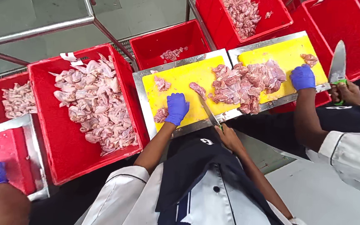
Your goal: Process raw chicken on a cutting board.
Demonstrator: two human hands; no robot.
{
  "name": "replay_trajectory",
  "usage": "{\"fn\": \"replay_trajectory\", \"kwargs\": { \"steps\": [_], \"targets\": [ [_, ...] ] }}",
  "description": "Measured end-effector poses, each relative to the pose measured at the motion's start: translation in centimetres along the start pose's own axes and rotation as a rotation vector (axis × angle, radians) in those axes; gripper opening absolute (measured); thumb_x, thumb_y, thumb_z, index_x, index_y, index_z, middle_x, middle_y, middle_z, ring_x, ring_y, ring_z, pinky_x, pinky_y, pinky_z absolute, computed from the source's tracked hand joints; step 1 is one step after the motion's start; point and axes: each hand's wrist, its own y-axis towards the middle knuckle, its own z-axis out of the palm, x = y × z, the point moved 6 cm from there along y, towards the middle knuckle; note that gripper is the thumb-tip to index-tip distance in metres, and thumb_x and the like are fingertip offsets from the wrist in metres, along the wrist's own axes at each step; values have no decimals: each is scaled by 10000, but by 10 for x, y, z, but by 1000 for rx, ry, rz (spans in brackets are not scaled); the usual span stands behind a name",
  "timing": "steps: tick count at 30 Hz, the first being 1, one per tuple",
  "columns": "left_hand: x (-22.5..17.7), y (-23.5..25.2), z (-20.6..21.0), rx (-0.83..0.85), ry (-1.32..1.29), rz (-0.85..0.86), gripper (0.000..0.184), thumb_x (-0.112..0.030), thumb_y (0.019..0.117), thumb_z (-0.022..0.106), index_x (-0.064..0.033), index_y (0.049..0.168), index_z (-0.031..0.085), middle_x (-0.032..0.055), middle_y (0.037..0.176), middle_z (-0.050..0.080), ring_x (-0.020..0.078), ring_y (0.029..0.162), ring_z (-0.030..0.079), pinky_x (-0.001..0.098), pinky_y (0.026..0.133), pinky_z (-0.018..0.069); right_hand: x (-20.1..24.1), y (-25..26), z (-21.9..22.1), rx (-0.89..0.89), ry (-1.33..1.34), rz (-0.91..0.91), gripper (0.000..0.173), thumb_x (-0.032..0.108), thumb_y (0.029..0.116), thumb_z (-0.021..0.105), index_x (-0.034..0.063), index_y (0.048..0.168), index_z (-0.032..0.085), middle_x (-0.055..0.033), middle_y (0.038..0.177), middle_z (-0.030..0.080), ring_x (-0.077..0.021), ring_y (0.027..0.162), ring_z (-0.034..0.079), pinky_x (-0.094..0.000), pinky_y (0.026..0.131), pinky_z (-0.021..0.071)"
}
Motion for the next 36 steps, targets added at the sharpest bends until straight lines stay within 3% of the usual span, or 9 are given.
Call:
{"fn": "replay_trajectory", "kwargs": {
  "steps": [2,5,7,9,12,16,26,32,36],
  "targets": [
    [-6,13,-6,-106,-104,130,416,-373,937,715,-36,1183,709,201,1246,670,402,1242,589,588,1070,442,-27,-15,-4,-65,52,24,557,520,1081,424,-3,1133,608,-181,831,637,-353,785,664,-565,733,536],
    [-26,44,1,-146,-233,472,337,-104,963,671,-54,1296,663,156,1425,602,329,1405,500,513,1176,395,-35,-28,-10,-177,82,27,540,506,1083,427,-5,1122,598,-166,777,611,-348,739,643,-553,700,523],
    [-34,55,7,-157,-238,591,246,-20,953,636,-23,1190,704,180,1321,656,353,1330,563,519,1128,444,-20,-25,-14,-287,86,-14,548,482,1085,426,-32,1157,601,-180,775,628,-367,744,659,-561,706,532],
    [-31,55,7,-130,-201,552,179,-40,957,629,-24,1112,716,179,1196,685,361,1201,627,529,1029,512,2,-19,-19,-308,53,-29,556,479,1087,423,-34,1208,601,-201,816,663,-388,795,688,-580,742,545],
    [-15,36,11,-45,-163,408,227,-153,979,627,-40,1161,704,167,1214,688,337,1210,635,509,1036,518,32,-12,-19,-177,-46,10,583,511,1090,403,-16,1269,575,-231,943,686,-413,939,697,-595,835,541],
    [-5,23,17,-108,-275,325,254,-147,959,654,-20,1175,696,178,1213,687,337,1219,628,469,1066,505,56,-12,-20,-46,-236,10,593,526,1090,374,2,1295,561,-233,1068,698,-409,1057,692,-589,887,538],
    [-6,19,21,-2,-255,372,268,-136,925,655,-49,1172,710,160,1199,699,317,1202,639,489,1061,500,143,71,-12,-91,-155,-113,563,466,1101,380,-36,1298,542,-247,1147,672,-401,1117,677,-570,927,543],
    [-9,19,15,-104,-244,157,415,-167,927,629,-97,1337,623,154,1261,665,315,1168,665,503,976,557,116,33,-27,-208,-205,-114,593,513,1093,374,-6,1324,545,-226,1037,701,-410,1017,703,-576,865,554],
    [-25,16,15,-133,-201,309,439,-73,958,560,-143,1387,622,148,1367,626,337,1216,640,513,970,558,75,-5,-40,-216,-318,-9,582,503,1094,370,-12,1306,541,-247,1039,697,-429,1025,700,-590,850,544]
  ]
}}
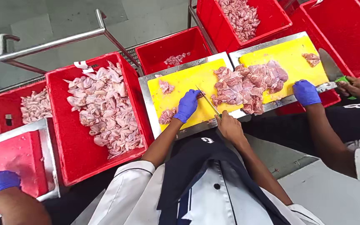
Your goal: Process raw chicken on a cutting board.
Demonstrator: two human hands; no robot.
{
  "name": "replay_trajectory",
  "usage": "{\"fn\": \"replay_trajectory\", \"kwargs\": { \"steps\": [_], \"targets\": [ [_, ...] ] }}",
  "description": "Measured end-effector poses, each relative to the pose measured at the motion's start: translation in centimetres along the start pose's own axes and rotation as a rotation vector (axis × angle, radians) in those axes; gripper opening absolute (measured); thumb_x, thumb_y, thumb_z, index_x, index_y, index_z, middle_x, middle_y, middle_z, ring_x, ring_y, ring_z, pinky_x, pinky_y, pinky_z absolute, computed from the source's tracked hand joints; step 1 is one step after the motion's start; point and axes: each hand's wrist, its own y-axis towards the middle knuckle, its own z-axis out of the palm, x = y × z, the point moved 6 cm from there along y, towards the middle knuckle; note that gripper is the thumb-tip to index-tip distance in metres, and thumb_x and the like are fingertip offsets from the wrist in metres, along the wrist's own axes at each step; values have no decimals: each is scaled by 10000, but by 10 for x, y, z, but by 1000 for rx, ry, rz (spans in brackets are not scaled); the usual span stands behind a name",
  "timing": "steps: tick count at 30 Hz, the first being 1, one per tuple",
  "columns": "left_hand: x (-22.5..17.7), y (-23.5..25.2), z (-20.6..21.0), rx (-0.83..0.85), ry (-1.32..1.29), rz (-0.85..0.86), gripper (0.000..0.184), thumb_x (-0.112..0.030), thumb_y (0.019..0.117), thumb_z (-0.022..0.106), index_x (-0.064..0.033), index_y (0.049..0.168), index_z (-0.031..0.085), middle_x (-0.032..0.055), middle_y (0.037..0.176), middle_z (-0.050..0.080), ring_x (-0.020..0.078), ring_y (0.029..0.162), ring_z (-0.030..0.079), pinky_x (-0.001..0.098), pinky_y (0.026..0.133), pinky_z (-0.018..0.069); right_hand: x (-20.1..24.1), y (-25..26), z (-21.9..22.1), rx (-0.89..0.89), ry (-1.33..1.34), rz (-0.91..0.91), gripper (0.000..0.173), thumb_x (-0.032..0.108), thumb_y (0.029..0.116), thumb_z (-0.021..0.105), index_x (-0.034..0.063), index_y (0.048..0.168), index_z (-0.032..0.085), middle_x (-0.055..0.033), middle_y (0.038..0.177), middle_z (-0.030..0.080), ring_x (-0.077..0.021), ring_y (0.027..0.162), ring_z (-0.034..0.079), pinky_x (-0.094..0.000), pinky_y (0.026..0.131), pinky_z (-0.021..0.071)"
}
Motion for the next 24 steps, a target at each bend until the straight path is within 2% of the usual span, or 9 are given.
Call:
{"fn": "replay_trajectory", "kwargs": {
  "steps": [2,5,9,12,14,17,21,24],
  "targets": [
    [-9,4,2,29,55,60,421,-47,978,515,-160,1360,652,138,1359,635,346,1187,655,524,932,571,-14,-2,-2,40,-27,34,573,492,1097,365,-12,1309,536,-247,1072,692,-426,1046,695,-585,861,542],
    [-12,9,6,98,116,42,424,-39,974,511,-160,1354,654,120,1354,642,353,1195,646,538,920,567,-22,6,2,58,9,90,564,487,1100,358,-9,1302,535,-245,1092,685,-417,1069,690,-571,872,545],
    [-4,9,10,81,116,70,363,-59,971,524,-108,1291,687,130,1334,649,357,1220,627,529,945,559,-22,16,9,57,100,116,567,488,1103,366,-16,1295,541,-238,1115,683,-404,1089,688,-559,897,548],
    [5,8,3,26,8,-79,372,-84,982,535,-100,1333,655,135,1353,648,332,1256,618,507,1031,523,-25,6,11,44,132,105,571,501,1098,374,-10,1291,542,-234,1071,688,-402,1064,692,-561,892,545],
    [5,11,-3,-48,-76,-135,345,-96,1002,528,-88,1321,661,145,1317,662,320,1247,624,488,1056,512,-31,0,7,27,124,102,581,508,1097,370,-7,1309,533,-235,1041,695,-408,1035,699,-569,876,546],
    [-5,13,-3,-146,-146,14,271,-135,1034,524,-47,1210,710,152,1276,678,318,1225,630,465,1059,510,-32,-9,0,75,70,83,604,518,1099,360,-14,1339,512,-248,1063,690,-418,1055,693,-573,893,541],
    [-15,20,9,-14,-117,119,304,-281,1017,622,-76,1232,690,138,1318,653,313,1261,609,475,1058,512,-29,-14,1,151,49,86,611,506,1103,359,-23,1383,487,-253,1099,685,-422,1087,683,-570,913,538],
    [-18,26,14,74,-108,134,269,-212,999,643,-67,1220,694,144,1298,661,303,1253,616,463,1072,503,-22,-9,5,190,68,119,612,499,1105,357,-25,1398,472,-253,1149,677,-412,1121,678,-563,932,541]
  ]
}}
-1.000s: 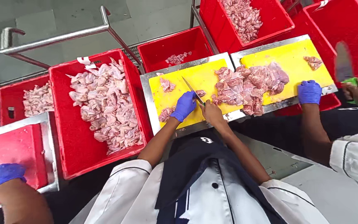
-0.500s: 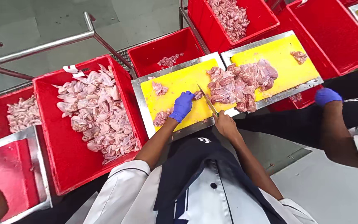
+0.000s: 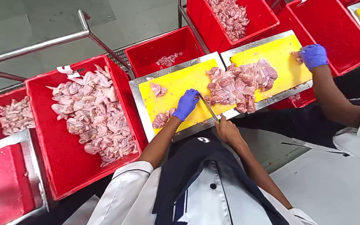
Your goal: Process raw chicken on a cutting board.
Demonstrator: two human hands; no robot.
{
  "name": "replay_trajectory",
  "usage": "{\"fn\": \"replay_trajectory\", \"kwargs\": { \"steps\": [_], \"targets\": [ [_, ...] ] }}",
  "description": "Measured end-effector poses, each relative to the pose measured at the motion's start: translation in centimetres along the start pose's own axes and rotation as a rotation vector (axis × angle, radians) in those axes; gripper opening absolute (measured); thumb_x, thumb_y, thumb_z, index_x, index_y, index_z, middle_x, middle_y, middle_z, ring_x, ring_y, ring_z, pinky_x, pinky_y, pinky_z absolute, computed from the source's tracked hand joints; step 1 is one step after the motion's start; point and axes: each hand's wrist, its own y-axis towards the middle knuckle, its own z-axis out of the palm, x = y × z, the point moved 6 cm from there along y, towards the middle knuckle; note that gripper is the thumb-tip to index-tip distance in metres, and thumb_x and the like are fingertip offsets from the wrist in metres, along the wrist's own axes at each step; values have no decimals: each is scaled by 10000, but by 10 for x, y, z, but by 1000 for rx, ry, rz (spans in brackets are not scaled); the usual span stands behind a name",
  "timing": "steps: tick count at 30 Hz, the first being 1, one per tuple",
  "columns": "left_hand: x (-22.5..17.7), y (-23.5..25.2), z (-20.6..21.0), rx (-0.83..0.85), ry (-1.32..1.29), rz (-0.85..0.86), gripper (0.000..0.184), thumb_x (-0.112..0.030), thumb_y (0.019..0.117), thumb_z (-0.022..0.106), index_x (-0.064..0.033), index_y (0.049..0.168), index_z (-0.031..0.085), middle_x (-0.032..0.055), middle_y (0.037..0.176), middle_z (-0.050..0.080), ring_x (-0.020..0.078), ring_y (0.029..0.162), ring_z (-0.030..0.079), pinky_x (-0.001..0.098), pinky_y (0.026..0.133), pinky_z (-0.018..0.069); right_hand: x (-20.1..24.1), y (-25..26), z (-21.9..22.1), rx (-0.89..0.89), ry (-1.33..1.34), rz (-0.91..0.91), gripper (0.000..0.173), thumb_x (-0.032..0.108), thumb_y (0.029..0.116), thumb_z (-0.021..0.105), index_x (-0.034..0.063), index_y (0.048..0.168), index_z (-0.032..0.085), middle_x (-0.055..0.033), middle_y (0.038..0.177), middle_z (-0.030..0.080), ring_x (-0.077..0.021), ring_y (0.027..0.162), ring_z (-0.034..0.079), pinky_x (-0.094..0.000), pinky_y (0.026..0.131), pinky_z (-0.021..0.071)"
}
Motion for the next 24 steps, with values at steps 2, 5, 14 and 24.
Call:
{"fn": "replay_trajectory", "kwargs": {
  "steps": [2,5,14,24],
  "targets": [
    [2,5,0,36,-4,-8,243,-174,1002,636,-55,1206,696,152,1267,672,304,1236,627,466,1070,504,11,10,2,-2,37,-12,585,481,1107,363,-32,1355,495,-251,1165,667,-406,1132,672,-562,939,540],
    [7,9,2,55,-19,8,226,-140,997,637,-53,1195,704,158,1240,681,312,1213,639,482,1062,508,44,47,-1,-82,143,-95,557,447,1106,394,-49,1323,522,-253,1138,670,-401,1085,685,-573,910,545],
    [7,1,2,-112,98,-141,234,-201,971,670,-118,1187,708,120,1269,675,341,1199,633,541,958,551,38,50,15,-83,177,-88,573,463,1104,382,-43,1330,528,-255,1104,681,-410,1053,695,-577,899,553],
    [-7,-21,24,-55,137,-263,525,-15,975,559,-182,1472,554,139,1462,558,420,1282,562,553,867,588,-16,35,29,-47,187,-119,576,510,1096,393,-24,1189,587,-221,918,658,-395,903,679,-582,806,530]
  ]
}}
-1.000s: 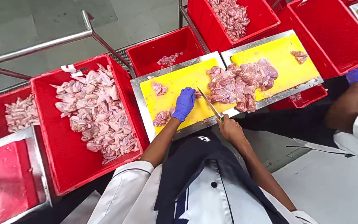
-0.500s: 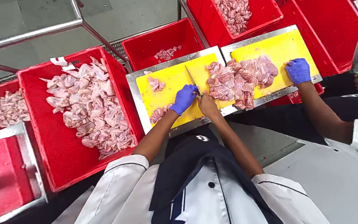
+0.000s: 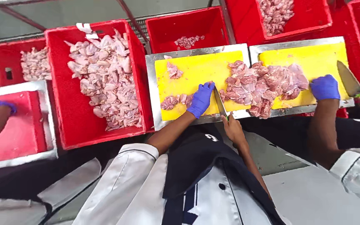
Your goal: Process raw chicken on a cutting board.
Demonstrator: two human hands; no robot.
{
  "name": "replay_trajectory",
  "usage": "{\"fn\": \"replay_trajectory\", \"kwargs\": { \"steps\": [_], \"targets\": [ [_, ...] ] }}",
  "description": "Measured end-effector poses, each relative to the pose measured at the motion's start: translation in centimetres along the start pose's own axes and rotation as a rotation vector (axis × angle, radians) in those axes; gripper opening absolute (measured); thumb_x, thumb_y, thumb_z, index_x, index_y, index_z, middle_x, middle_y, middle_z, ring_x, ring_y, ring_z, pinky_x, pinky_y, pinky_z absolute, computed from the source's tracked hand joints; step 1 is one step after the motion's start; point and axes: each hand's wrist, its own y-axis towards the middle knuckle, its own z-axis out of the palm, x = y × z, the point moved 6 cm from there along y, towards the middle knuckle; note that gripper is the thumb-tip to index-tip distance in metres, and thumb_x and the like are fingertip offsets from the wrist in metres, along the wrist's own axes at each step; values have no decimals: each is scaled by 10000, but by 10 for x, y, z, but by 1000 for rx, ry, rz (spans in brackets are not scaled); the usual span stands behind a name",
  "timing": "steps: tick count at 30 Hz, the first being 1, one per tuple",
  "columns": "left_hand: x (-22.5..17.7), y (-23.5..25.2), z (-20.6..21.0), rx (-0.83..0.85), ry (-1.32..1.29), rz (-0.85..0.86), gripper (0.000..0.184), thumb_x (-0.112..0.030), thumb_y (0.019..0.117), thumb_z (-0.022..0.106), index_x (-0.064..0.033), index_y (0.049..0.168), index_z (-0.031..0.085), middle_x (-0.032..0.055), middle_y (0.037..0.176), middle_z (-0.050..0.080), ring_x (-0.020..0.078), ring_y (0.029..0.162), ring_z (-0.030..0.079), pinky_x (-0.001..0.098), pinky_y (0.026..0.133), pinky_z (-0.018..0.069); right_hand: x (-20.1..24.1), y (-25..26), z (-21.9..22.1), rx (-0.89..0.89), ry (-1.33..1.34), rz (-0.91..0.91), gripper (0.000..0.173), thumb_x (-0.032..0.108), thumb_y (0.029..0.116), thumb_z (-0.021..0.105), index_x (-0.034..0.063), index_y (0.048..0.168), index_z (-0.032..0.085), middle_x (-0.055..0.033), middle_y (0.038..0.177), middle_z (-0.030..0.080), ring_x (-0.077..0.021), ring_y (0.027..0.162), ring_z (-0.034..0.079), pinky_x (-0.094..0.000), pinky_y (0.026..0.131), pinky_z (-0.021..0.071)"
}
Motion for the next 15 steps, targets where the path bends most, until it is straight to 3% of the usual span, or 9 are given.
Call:
{"fn": "replay_trajectory", "kwargs": {
  "steps": [3,7,10,12,15],
  "targets": [
    [-4,-6,10,21,-68,0,449,18,977,542,-135,1392,619,172,1412,579,422,1248,582,545,889,584,3,7,-9,-6,-11,-24,572,489,1101,398,-35,1240,581,-239,947,668,-405,929,683,-589,836,527],
    [-15,-25,8,79,-200,7,367,-25,949,554,-104,1282,687,186,1314,631,374,1196,630,525,963,556,0,14,-22,53,-61,-41,565,509,1101,379,-13,1188,578,-201,897,644,-357,818,683,-544,748,550],
    [-5,-54,-16,-113,-236,6,320,-59,940,575,-98,1224,717,154,1239,678,320,1140,669,495,952,566,-1,16,-26,71,-75,-62,568,509,1101,374,-14,1198,574,-207,912,652,-367,835,685,-551,757,548],
    [17,-72,-34,-306,-101,-51,298,-158,967,616,-134,1245,721,136,1249,695,343,1186,649,523,983,546,-2,17,-27,70,-71,-84,565,506,1100,381,-16,1195,577,-210,902,654,-374,830,689,-556,752,553],
    [47,-79,-32,-227,38,-203,514,-309,918,723,-210,1413,625,173,1444,580,469,1343,495,651,1048,446,-6,21,-27,91,-70,-104,552,504,1101,377,-4,1196,573,-201,916,656,-362,848,694,-543,761,556]
  ]
}}
